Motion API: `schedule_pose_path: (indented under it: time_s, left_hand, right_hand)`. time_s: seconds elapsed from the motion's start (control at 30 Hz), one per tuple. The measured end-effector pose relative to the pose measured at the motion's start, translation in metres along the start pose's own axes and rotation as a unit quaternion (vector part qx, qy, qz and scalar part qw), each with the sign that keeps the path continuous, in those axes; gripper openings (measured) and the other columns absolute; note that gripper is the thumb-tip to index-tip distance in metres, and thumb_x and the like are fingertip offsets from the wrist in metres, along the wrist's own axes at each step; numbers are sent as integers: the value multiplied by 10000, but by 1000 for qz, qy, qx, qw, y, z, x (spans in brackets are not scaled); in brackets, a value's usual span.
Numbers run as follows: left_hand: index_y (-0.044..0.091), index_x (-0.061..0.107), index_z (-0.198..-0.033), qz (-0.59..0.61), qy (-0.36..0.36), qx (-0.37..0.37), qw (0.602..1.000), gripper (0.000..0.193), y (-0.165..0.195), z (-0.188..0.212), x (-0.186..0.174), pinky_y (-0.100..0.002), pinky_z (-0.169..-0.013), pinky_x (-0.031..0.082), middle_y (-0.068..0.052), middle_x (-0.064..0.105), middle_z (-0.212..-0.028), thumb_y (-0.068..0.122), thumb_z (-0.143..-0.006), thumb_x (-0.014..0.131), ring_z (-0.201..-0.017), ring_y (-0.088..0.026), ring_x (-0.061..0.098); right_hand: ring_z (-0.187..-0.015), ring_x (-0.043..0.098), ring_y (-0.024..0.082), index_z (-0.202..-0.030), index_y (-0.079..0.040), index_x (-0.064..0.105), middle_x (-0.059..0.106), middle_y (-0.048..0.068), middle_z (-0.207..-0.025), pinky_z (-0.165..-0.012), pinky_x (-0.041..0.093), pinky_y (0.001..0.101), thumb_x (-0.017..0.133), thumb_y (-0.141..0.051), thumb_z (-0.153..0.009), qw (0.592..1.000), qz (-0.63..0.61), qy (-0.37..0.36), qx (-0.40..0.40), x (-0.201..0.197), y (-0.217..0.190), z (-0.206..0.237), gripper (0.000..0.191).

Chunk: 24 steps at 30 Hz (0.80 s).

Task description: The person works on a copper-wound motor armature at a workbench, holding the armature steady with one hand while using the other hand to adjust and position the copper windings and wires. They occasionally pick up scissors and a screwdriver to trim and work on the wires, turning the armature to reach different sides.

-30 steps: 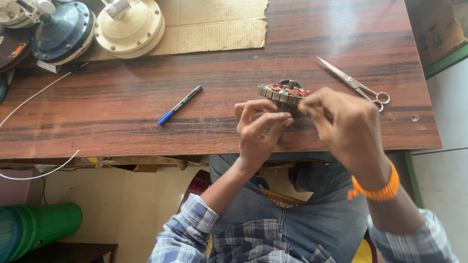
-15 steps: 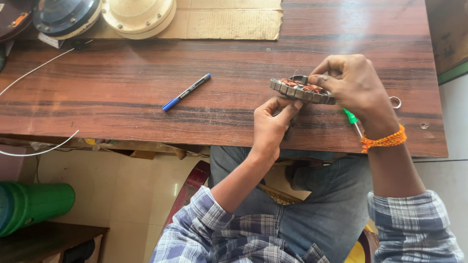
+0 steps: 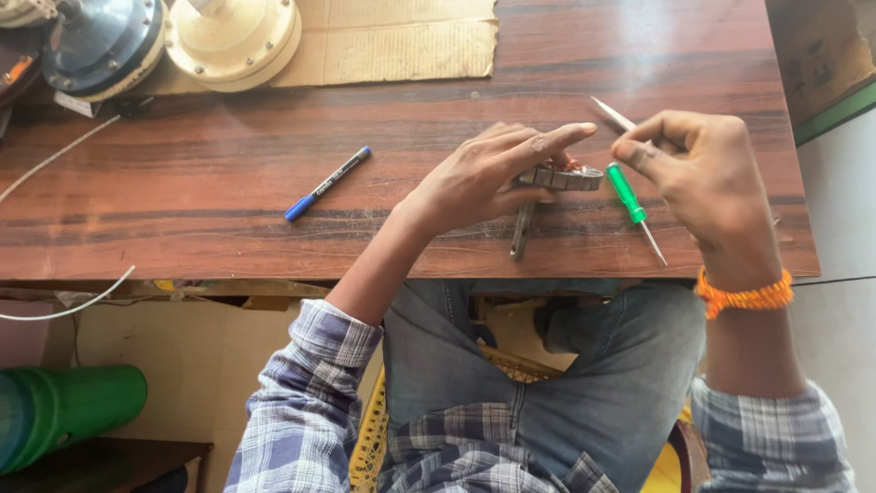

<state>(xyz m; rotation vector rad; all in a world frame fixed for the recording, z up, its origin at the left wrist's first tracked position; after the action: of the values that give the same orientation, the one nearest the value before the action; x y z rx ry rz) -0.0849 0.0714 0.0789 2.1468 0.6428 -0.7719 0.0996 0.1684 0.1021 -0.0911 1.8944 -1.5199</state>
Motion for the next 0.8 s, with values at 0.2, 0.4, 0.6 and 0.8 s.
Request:
schedule_pose_path:
  time_s: [0.2, 0.4, 0.6, 0.8]
  left_hand:
    - [302, 164, -1652, 131, -9, -37, 991, 1072, -5, 3, -7, -397, -1052, 615, -23, 721, -1232, 93, -856, 851, -1137, -215, 731]
    - [278, 221, -1646, 137, -35, -44, 989, 994, -13, 2, -2, -398, -1057, 597, -13, 717, -1206, 98, -901, 853, -1139, -220, 731]
    - [246, 562, -1486, 135, -12, -4, 991, 641, -6, -1, -9, -369, -1036, 608, -43, 691, -1337, 123, -910, 818, -1201, -245, 716]
    - [112, 610, -1364, 148, 55, 30, 987, 664, -3, 1, -45, -413, -984, 546, -51, 709, -1200, 517, -849, 717, -1091, -267, 647]
  right_hand:
    - [-661, 543, 56, -1022, -13, 767, 665, 70, -780, -543, 415, 235, 742, -96, -968, 999, -11, -22, 25, 10, -16, 31, 102]
    - [-566, 542, 53, -1036, -64, 785, 721, 22, -724, -484, 394, 255, 774, -96, -934, 997, 76, 13, -14, 30, -20, 45, 108]
    - [-723, 703, 225, -951, -36, 725, 717, 118, -843, -632, 534, 345, 731, -9, -890, 952, 180, 38, -243, 62, -9, 64, 67]
    - [-657, 689, 273, -945, -34, 766, 694, 119, -771, -605, 532, 391, 671, 64, -818, 955, 183, 31, -233, 65, 27, 63, 186]
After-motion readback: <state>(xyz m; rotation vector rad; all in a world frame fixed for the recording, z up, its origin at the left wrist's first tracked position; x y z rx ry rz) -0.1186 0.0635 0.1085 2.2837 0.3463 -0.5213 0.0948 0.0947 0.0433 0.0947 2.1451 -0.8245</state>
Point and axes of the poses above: each hand's wrist, its own z-axis away from the middle knuckle, its own x-axis out of the palm, y = z × x, the point moved 6 cm from there along -z, towards the middle knuckle
